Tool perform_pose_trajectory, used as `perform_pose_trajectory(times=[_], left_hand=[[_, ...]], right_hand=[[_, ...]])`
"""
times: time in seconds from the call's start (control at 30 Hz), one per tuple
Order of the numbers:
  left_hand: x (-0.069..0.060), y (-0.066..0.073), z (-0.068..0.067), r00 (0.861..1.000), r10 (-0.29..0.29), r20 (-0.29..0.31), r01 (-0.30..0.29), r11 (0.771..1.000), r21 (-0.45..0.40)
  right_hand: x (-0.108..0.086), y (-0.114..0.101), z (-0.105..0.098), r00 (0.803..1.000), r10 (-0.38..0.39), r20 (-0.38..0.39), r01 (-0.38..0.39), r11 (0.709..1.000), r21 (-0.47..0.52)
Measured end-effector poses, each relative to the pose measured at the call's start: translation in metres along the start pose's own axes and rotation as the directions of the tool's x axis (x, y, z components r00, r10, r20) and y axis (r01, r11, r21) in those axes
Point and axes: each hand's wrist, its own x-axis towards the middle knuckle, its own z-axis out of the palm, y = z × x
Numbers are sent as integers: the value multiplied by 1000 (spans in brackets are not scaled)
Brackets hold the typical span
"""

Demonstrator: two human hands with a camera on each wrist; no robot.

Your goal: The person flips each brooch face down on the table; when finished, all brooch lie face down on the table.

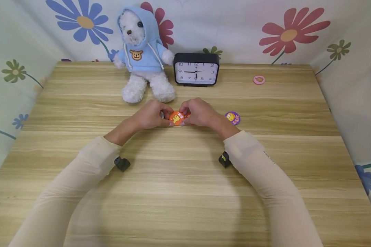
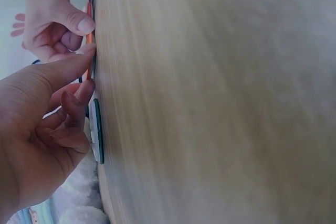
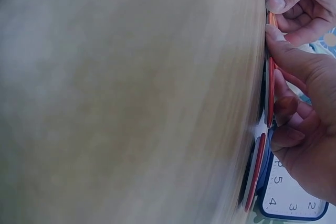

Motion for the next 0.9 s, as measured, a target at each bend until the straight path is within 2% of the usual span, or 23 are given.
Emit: perform_pose_trajectory(times=[0.23,0.5,0.9], left_hand=[[-1,1,-1,1000,-24,1,24,1000,-11],[0,0,-1,999,-46,-2,46,999,-17],[1,1,-1,998,-54,-12,54,998,-40]], right_hand=[[-1,-2,-1,1000,-20,-14,20,999,-25],[-2,-2,0,1000,-5,-12,5,1000,3],[-3,-1,0,999,-22,-38,23,999,36]])
